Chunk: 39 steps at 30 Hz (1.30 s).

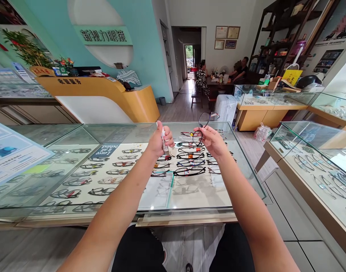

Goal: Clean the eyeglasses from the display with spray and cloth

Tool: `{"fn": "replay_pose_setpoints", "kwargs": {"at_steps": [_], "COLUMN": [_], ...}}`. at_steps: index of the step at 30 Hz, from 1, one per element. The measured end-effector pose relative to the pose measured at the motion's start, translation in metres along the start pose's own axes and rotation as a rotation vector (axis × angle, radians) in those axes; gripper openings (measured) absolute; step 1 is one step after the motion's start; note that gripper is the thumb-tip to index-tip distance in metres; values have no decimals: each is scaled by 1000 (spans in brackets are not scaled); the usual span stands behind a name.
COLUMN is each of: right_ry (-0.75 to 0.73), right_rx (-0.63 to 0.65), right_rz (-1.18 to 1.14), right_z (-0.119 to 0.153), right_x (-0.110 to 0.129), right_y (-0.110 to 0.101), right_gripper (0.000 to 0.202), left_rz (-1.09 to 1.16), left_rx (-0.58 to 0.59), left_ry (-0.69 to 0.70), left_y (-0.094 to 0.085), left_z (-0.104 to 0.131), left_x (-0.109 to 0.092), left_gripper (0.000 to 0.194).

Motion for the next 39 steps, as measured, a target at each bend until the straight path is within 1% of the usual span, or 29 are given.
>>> {"fn": "replay_pose_setpoints", "kwargs": {"at_steps": [2,4,6,8,11,13,15,16,18,20,23,27,35,39], "right_ry": [23,52,90,132,204,245,276,288,295,278,243,240,238,216], "right_rx": [16,36,57,74,98,107,111,115,130,150,178,191,210,172], "right_rz": [28,46,62,85,94,75,53,45,42,53,64,63,68,39], "right_z": [4,8,13,18,22,24,26,26,28,29,31,31,33,29], "right_x": [-5,-10,-16,-23,-34,-39,-43,-45,-46,-46,-45,-45,-43,-40], "right_y": [7,16,25,33,41,44,46,46,48,49,49,49,52,48], "right_gripper": [36,37,39,41,42,43,44,44,44,42,39,40,39,39], "left_rz": [-47,-78,-119,-176,-345,-558,-800,-903,-1043,-1115,-1145,-1103,-982,-972], "left_rx": [37,46,22,-27,-160,-250,-291,-297,-302,-301,-290,-263,-227,-200], "left_ry": [27,41,70,150,372,563,732,794,867,895,916,915,827,816], "left_y": [6,10,13,13,9,5,1,0,-3,-4,-4,-2,5,6], "left_z": [4,6,7,8,9,11,14,15,16,16,15,17,25,25], "left_x": [2,3,5,7,11,13,13,13,13,13,13,11,8,8], "left_gripper": [85,90,91,89,83,79,74,70,64,58,55,51,47,49]}}
Point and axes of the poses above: each hand's wrist, its own z-axis away from the middle knuckle, its own y-axis out of the palm, x = y × z, the point moved 1 cm from there along -z, towards the middle knuckle, and after that the axes turned 5 degrees about -x, right-handed, at the moved point
